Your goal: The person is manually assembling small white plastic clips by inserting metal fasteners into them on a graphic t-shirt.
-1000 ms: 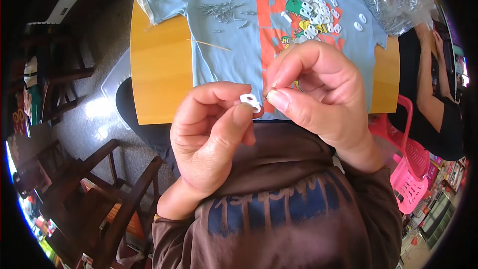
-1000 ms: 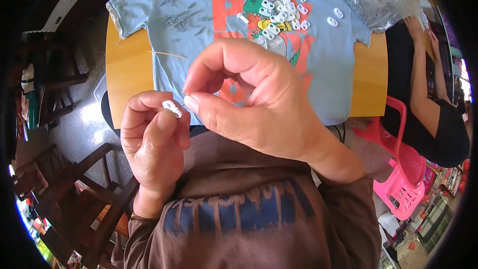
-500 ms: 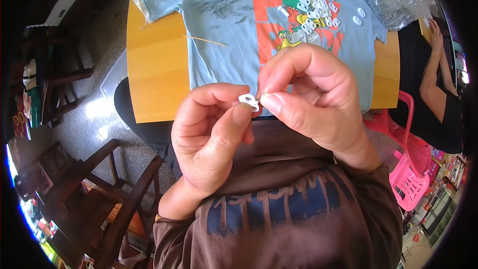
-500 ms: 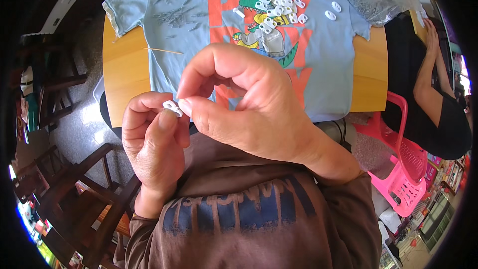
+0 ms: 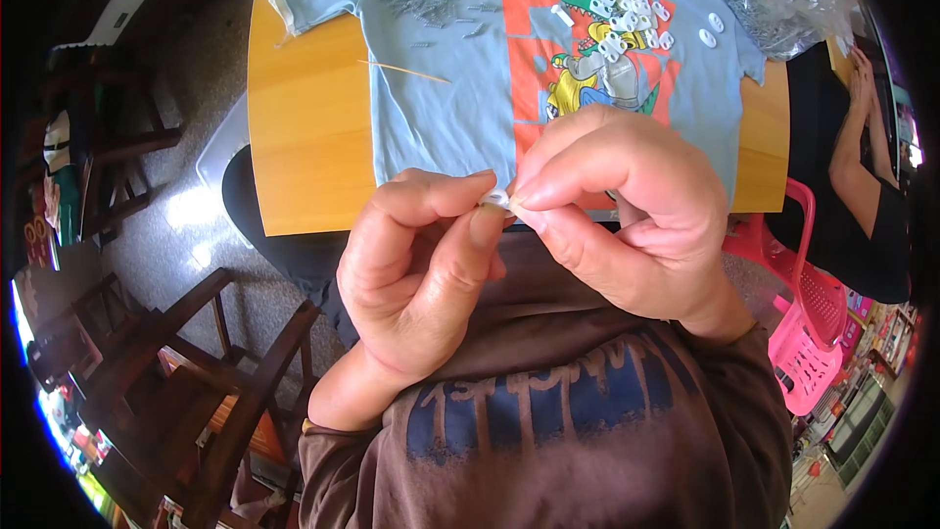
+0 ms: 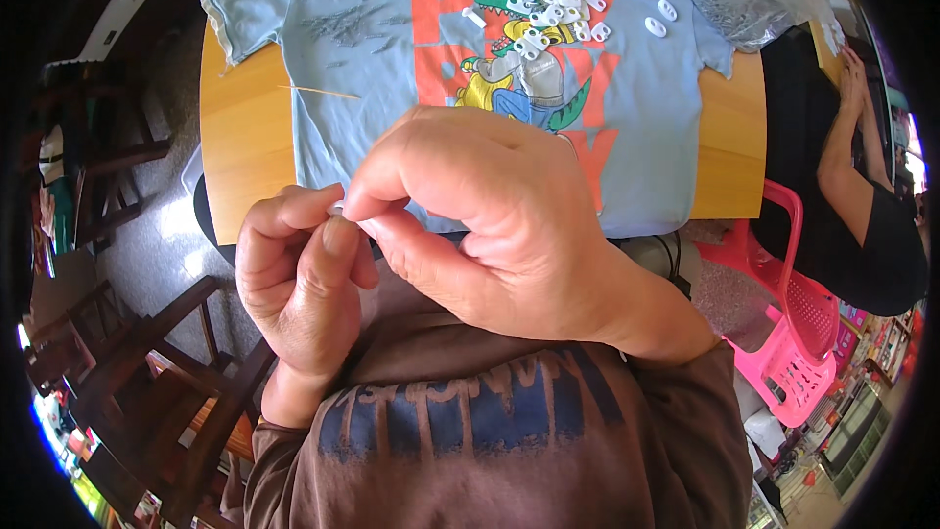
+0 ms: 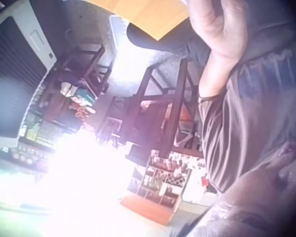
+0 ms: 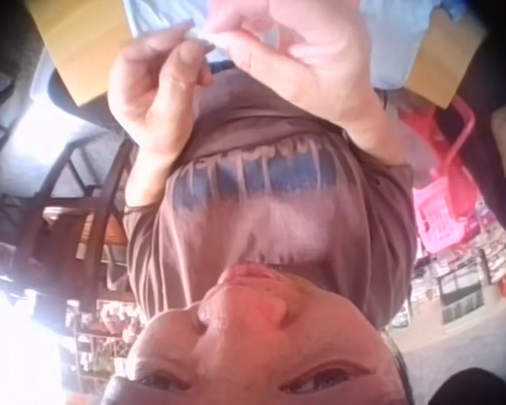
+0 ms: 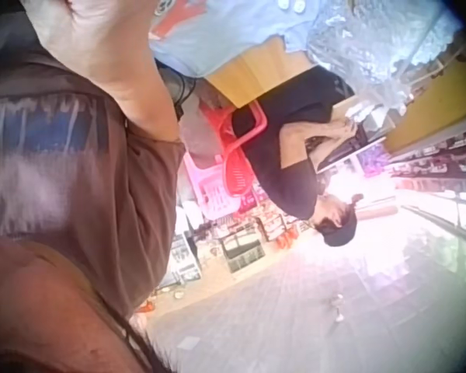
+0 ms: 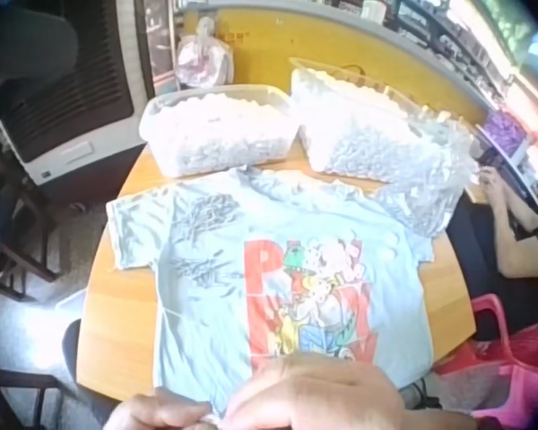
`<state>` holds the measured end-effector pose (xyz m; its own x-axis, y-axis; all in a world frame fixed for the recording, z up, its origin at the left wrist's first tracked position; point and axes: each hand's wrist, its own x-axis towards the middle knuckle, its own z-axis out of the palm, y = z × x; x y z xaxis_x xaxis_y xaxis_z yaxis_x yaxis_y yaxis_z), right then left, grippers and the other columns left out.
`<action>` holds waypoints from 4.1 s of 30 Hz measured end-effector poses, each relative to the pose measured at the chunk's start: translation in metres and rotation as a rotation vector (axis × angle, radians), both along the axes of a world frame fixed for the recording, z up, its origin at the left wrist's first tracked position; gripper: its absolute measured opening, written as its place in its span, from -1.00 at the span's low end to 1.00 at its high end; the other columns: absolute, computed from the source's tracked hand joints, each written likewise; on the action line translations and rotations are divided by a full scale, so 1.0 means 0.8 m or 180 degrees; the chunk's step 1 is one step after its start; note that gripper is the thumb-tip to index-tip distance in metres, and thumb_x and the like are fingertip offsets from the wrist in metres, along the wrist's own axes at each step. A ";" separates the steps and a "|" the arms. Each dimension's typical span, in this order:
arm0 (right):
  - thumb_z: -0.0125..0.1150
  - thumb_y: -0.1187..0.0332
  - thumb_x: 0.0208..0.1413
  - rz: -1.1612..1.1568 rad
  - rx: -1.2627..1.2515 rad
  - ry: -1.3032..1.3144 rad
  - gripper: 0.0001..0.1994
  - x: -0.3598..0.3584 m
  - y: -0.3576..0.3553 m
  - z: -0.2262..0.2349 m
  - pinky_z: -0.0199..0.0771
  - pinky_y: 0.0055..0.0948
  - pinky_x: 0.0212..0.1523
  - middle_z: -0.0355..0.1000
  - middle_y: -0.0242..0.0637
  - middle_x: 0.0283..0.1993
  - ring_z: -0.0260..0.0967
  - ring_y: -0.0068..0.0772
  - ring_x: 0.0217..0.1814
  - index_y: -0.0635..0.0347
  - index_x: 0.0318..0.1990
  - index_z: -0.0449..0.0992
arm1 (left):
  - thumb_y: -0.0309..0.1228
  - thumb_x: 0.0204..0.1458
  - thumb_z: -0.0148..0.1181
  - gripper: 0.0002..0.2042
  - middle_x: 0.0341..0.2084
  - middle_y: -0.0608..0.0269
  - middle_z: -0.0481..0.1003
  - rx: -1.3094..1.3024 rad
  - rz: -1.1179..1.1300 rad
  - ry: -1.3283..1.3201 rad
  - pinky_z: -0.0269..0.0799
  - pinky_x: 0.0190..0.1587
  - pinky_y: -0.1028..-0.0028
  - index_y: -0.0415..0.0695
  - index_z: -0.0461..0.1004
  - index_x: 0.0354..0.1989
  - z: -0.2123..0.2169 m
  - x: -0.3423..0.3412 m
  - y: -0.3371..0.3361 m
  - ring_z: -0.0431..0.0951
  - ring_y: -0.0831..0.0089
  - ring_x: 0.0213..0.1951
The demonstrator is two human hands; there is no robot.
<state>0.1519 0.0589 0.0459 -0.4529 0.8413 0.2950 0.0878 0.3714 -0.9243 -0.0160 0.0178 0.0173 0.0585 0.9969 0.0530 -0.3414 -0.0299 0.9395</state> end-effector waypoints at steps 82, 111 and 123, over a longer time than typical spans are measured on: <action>0.00 0.36 0.20 -0.0736 -0.2132 0.1284 -0.78 0.019 -0.011 0.021 0.28 -0.69 -0.35 0.35 -0.46 -0.35 0.22 -0.74 -0.36 0.30 -0.10 0.42 | -0.59 0.03 0.09 -0.87 -0.46 0.11 0.50 -0.0931 -0.0048 -0.0969 0.30 -0.56 0.66 -0.27 0.35 -0.24 0.030 0.026 0.013 0.39 0.59 -0.61; 0.09 0.58 0.04 -0.0742 -0.0217 0.0422 -0.83 0.016 -0.010 -0.003 0.30 -0.54 -0.39 0.38 -0.27 -0.35 0.31 -0.46 -0.40 0.30 -0.18 0.47 | -0.60 0.05 0.07 -0.87 -0.40 0.14 0.50 -0.0867 -0.0258 -0.0943 0.34 -0.50 0.66 -0.27 0.35 -0.22 0.015 0.026 0.013 0.41 0.62 -0.52; 0.12 0.60 -0.04 -0.0745 0.0814 -0.0286 -0.77 0.016 -0.008 -0.006 0.35 -0.50 -0.48 0.38 -0.21 -0.35 0.36 -0.36 -0.44 0.33 -0.17 0.47 | -0.59 0.06 0.08 -0.85 -0.37 0.16 0.50 -0.0738 -0.0310 -0.0868 0.37 -0.46 0.67 -0.28 0.34 -0.19 0.012 0.026 0.007 0.42 0.63 -0.49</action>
